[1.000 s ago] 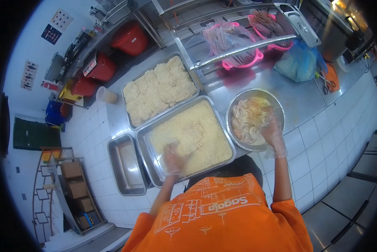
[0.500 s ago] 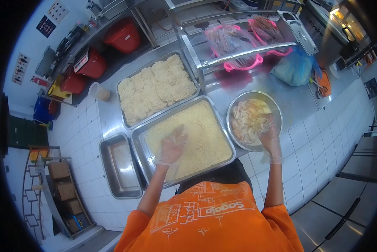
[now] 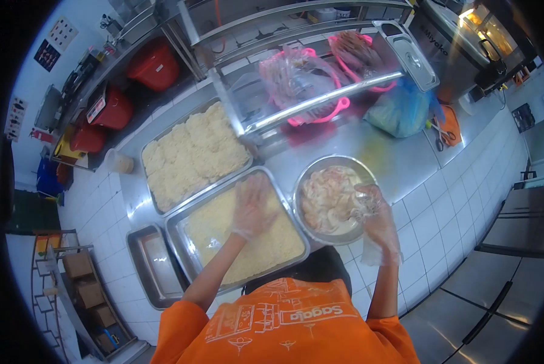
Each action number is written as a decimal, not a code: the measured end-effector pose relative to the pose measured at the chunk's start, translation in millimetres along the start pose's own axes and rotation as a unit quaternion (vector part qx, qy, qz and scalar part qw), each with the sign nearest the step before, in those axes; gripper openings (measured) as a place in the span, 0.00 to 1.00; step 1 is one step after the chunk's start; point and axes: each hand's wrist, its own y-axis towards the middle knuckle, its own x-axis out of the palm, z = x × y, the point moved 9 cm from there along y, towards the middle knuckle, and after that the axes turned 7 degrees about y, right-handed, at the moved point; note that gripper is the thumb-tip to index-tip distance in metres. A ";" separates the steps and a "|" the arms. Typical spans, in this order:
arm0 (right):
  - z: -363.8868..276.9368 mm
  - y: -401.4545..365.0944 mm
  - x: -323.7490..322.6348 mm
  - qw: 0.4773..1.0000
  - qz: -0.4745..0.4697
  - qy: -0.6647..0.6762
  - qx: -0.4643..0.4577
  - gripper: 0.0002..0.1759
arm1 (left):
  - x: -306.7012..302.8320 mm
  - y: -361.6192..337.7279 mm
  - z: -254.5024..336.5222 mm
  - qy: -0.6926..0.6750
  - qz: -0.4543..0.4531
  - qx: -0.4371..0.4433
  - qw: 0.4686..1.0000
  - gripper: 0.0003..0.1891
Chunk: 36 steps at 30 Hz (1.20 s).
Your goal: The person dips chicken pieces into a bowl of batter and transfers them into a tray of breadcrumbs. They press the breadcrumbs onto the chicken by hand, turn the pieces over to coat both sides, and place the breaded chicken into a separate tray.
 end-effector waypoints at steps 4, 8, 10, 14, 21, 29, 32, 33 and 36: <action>3.1 12.3 -2.9 0.993 -0.030 0.110 -0.010 0.28 | -2.8 5.3 -2.7 -0.010 -0.034 0.031 0.999 0.55; 4.0 16.4 -2.1 0.994 -0.057 0.094 -0.019 0.30 | -10.7 6.2 1.9 -0.018 -0.068 0.059 0.996 0.54; 7.3 10.0 6.4 0.986 -0.060 0.156 0.004 0.31 | -4.8 -2.8 -11.4 -0.064 -0.016 0.043 0.997 0.51; 19.7 19.3 1.1 0.977 -0.066 0.204 -0.002 0.34 | -20.1 21.8 -17.9 -0.016 0.013 0.015 1.000 0.46; 32.7 27.0 -0.1 0.989 -0.053 0.133 0.029 0.36 | -12.1 29.5 -17.9 -0.009 0.030 -0.004 1.000 0.47; 51.9 26.1 -2.6 0.981 -0.032 0.191 0.003 0.37 | -24.0 19.0 -23.9 -0.001 0.042 -0.040 0.998 0.44; 43.8 23.9 -0.5 0.976 -0.046 0.214 -0.021 0.36 | -9.9 -3.6 -31.1 -0.025 0.080 -0.099 0.992 0.41; 38.6 25.1 1.1 0.974 -0.054 0.217 -0.025 0.36 | -13.7 -10.2 -33.6 -0.048 0.096 -0.122 0.987 0.41; 33.2 24.8 2.4 0.980 -0.035 0.196 0.011 0.32 | -18.8 -23.6 -45.2 0.016 0.052 -0.179 0.982 0.40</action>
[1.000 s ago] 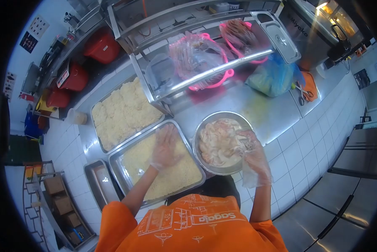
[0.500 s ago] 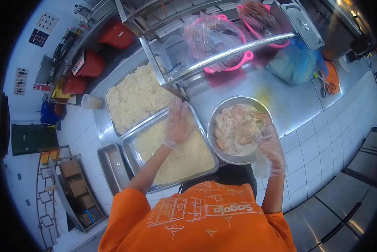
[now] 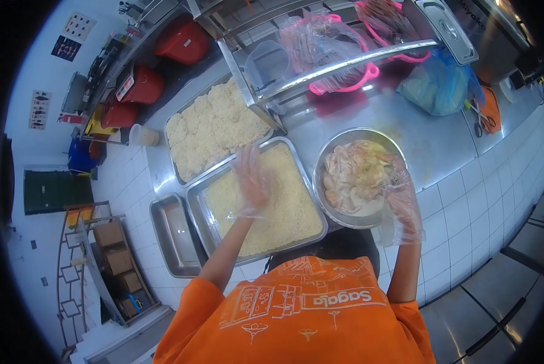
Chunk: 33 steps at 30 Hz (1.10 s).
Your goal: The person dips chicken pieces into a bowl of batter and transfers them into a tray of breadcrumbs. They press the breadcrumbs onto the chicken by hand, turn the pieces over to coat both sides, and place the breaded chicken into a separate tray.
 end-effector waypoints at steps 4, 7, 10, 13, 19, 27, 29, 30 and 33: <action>-7.6 4.2 9.0 1.000 -0.011 0.010 -0.013 0.28 | -13.7 -13.2 -7.5 0.059 -0.017 -0.033 0.998 0.41; -16.0 -0.5 13.4 1.000 -0.008 0.016 -0.021 0.29 | 1.5 -29.9 -1.3 0.001 -0.043 -0.033 0.999 0.42; -8.0 1.1 10.1 1.000 0.000 0.006 -0.013 0.30 | 8.5 -30.1 3.9 -0.010 -0.038 -0.008 0.999 0.44; -8.8 1.7 8.2 1.000 0.003 0.000 -0.014 0.31 | 12.0 -25.4 12.1 -0.002 -0.030 0.041 0.999 0.45; -10.7 -8.1 9.6 0.998 0.013 0.057 -0.003 0.32 | 19.7 -26.3 13.3 -0.011 -0.069 0.070 0.995 0.43; -12.9 -6.9 4.9 0.999 -0.003 0.044 -0.016 0.36 | 12.5 -43.5 -8.9 -0.001 -0.069 -0.013 0.998 0.43; -14.9 -4.3 7.2 0.999 0.000 0.040 -0.019 0.37 | 15.4 -48.9 -7.3 -0.001 -0.063 -0.001 0.998 0.43; -15.3 -3.6 7.5 0.999 0.003 0.038 -0.019 0.37 | 15.9 -49.4 -6.2 -0.002 -0.061 0.006 0.998 0.43; -12.6 0.7 6.4 1.000 0.002 0.023 -0.010 0.36 | 21.6 -50.7 -8.1 -0.001 -0.080 -0.011 0.997 0.44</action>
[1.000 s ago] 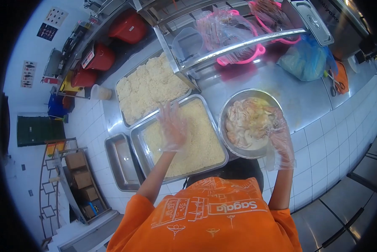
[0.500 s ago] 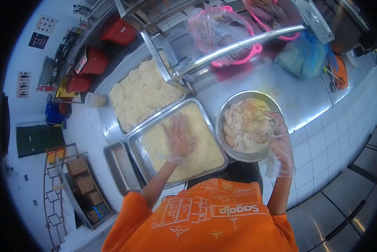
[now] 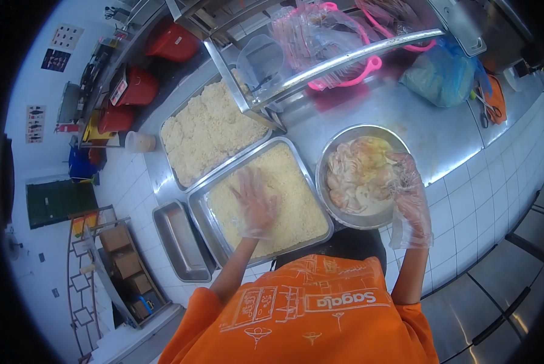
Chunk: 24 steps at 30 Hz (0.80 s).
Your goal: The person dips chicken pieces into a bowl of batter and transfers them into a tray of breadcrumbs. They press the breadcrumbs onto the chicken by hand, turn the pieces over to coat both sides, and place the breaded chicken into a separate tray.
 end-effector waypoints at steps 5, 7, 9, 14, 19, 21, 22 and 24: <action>4.6 1.6 -1.0 1.000 0.008 0.007 0.004 0.36 | -2.4 2.3 2.7 0.009 0.002 0.017 1.000 0.43; 6.1 -0.2 -3.5 1.000 0.015 0.005 0.002 0.35 | -7.8 4.1 5.2 0.000 0.022 0.034 0.999 0.41; 5.7 -4.0 -5.7 1.000 0.022 -0.002 0.004 0.34 | -16.3 7.5 8.4 -0.002 0.050 0.049 0.998 0.37; 14.3 -8.8 -14.4 0.998 0.000 -0.050 -0.030 0.31 | -20.1 31.2 12.6 -0.040 0.033 0.038 0.998 0.22; 22.8 -12.6 -21.5 0.998 0.014 -0.046 -0.043 0.31 | -10.7 27.9 15.7 0.005 0.070 0.032 0.997 0.17; 21.1 -16.2 -18.8 0.998 0.012 -0.032 -0.049 0.31 | -4.7 27.9 14.2 0.024 0.087 0.039 0.995 0.18; 19.7 -17.1 -16.8 0.998 0.008 -0.032 -0.053 0.31 | 1.7 29.1 12.5 0.026 0.068 0.038 0.997 0.19; 13.9 -17.2 -10.8 0.996 -0.013 -0.061 -0.067 0.30 | 11.3 31.3 9.6 0.030 0.032 0.035 0.998 0.21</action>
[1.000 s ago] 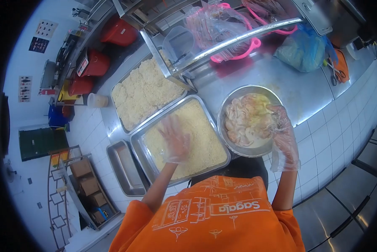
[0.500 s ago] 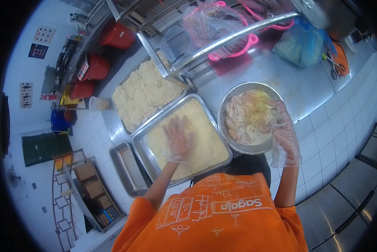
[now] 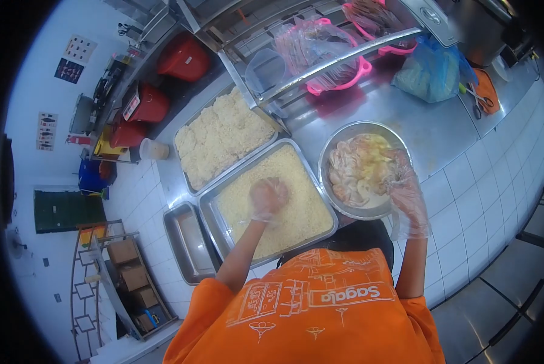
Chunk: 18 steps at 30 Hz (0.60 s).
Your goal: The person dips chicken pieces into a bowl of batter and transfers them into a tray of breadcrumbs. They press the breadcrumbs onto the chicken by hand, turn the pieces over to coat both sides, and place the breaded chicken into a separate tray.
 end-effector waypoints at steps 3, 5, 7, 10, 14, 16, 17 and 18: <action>-1.8 -0.4 3.5 1.000 -0.004 -0.020 0.015 0.29 | -3.0 1.3 -0.9 -0.024 -0.019 0.004 1.000 0.24; -5.4 -1.0 3.9 1.000 -0.008 -0.021 -0.004 0.30 | -6.6 1.6 -3.4 -0.042 -0.061 -0.015 0.997 0.27; -7.4 -4.5 4.7 1.000 -0.009 -0.014 -0.013 0.32 | -5.6 -1.9 -7.5 -0.065 -0.090 -0.039 0.993 0.29; -9.5 -4.7 4.8 1.000 -0.010 -0.008 -0.021 0.31 | -4.1 3.3 -17.2 -0.100 -0.108 -0.068 0.987 0.32; -12.8 -6.2 5.3 0.999 -0.017 0.031 -0.023 0.32 | -19.1 9.6 -35.2 -0.184 -0.097 -0.017 0.978 0.34; -14.6 -5.5 6.8 0.999 -0.021 0.043 -0.021 0.35 | -32.1 4.6 -48.4 -0.163 -0.110 -0.011 0.980 0.35; -12.1 -2.8 4.7 0.999 -0.023 0.027 -0.020 0.35 | -39.6 -2.0 -55.4 -0.111 -0.136 -0.034 0.984 0.36; -15.3 -1.2 6.8 0.999 -0.026 0.010 -0.018 0.35 | -44.5 -7.0 -60.6 -0.059 -0.162 -0.058 0.983 0.36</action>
